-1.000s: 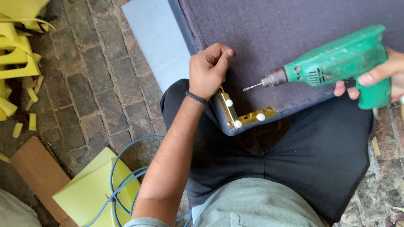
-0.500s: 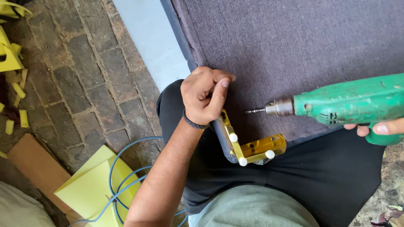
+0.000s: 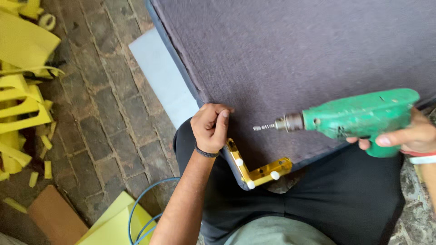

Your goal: The person uses a corded electric drill to fasten four gold corner brackets to the underside of a grey upholstered cushion. They position each bracket, drive screws into the corners, and then flip the cushion upright to show the finished assembly.

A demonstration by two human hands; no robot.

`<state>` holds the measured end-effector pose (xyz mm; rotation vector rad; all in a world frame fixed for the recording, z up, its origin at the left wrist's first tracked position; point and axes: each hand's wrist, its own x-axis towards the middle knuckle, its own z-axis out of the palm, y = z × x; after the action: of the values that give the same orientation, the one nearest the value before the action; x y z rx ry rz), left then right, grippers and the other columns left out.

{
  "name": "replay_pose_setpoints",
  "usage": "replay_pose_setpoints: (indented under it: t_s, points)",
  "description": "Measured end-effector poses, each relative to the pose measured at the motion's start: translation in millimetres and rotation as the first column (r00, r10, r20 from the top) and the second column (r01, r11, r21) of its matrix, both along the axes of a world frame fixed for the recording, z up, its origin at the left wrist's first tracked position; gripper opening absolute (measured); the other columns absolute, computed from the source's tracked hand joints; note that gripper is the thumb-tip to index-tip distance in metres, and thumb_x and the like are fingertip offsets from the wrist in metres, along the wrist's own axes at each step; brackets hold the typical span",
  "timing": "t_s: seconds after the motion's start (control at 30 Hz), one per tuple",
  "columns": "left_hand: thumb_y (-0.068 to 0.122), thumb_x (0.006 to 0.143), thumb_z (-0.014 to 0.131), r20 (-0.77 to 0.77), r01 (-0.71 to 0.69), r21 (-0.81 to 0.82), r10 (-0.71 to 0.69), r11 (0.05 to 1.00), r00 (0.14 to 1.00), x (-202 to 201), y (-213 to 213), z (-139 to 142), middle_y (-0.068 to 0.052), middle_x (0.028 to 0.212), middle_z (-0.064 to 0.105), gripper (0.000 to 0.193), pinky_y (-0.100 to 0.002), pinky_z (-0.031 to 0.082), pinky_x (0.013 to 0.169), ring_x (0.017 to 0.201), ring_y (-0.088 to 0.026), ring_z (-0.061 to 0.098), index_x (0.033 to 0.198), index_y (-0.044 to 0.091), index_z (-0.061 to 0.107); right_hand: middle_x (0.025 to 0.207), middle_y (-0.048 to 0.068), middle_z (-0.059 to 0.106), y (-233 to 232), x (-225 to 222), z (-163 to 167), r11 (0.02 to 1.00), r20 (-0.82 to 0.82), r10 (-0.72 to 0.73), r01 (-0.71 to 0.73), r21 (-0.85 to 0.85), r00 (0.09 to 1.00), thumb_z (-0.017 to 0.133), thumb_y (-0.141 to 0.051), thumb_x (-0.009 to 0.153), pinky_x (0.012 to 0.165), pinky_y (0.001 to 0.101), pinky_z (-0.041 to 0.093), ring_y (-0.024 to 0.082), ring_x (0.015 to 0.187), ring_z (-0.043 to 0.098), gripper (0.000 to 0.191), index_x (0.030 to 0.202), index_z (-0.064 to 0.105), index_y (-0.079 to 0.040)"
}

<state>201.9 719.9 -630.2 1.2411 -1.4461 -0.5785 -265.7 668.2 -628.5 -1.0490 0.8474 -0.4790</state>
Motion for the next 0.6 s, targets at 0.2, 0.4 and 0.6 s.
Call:
replay_pose_setpoints:
  t_s: [0.2,0.4,0.6]
  points:
    - [0.008,0.092,0.067,0.095,-0.002,-0.033,0.005,0.999,0.995,-5.3,-9.5,16.2,-0.007,0.075,0.068,0.009,-0.032,0.051,0.066,0.069,-0.022,0.063,0.083,0.005,0.068,0.110,0.024,0.073,7.6,50.6,29.4,0.950,0.140,-0.300,0.309,-0.049,0.944,0.069,-0.003,0.066,0.066,0.0414,0.060,0.031,0.086,0.074,0.065,0.130,0.062,0.005]
    - [0.024,0.089,0.060,0.222,0.094,0.516,-0.239,0.852,0.945,-35.1,-21.8,69.9,-0.007,0.069,0.074,0.019,-0.035,0.058,0.065,0.065,-0.024,0.076,0.092,0.013,0.075,0.097,0.022,0.073,4.4,71.6,57.0,0.918,0.153,-0.376,0.390,-0.073,0.914,0.067,-0.006,0.071,0.067,0.0388,0.058,0.027,0.073,0.068,0.052,0.121,0.067,0.007]
    - [0.044,0.088,0.066,0.544,0.184,0.635,-0.604,0.750,0.582,-91.3,-11.0,104.6,-0.015,0.087,0.075,0.031,-0.049,0.056,0.077,0.084,-0.038,0.071,0.094,0.017,0.079,0.094,0.020,0.073,3.2,75.2,57.8,0.862,0.181,-0.496,0.507,-0.020,0.849,0.065,-0.009,0.075,0.067,0.0389,0.058,0.024,0.072,0.068,0.044,0.116,0.069,0.007]
